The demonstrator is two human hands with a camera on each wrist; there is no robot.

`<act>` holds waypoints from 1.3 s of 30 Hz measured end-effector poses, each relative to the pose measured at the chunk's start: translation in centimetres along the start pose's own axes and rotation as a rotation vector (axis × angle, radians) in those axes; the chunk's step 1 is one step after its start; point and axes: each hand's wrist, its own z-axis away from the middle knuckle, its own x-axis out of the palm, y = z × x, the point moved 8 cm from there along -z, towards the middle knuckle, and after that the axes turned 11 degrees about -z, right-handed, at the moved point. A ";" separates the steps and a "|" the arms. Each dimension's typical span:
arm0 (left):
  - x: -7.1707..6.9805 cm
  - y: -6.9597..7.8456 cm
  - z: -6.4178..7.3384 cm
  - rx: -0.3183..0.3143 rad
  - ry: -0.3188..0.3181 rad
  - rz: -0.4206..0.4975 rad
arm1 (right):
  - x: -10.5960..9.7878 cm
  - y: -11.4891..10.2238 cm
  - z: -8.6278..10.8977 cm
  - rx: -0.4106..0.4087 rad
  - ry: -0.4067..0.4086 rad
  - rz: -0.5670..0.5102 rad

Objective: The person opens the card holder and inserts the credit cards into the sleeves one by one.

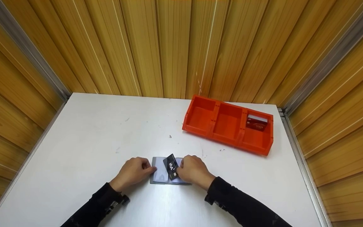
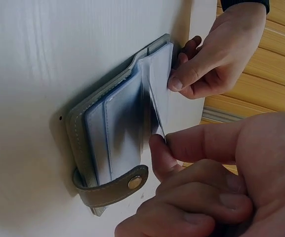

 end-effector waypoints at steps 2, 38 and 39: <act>0.0 0.0 0.0 -0.003 -0.002 0.000 | 0.3 0.0 0.0 0.002 -0.006 -0.007; -0.1 0.0 -0.1 0.020 0.014 -0.001 | 2.5 -1.3 -0.4 -0.111 -0.017 0.048; -0.1 0.0 -0.1 0.020 0.014 -0.001 | 2.6 -1.3 -0.4 -0.112 -0.019 0.048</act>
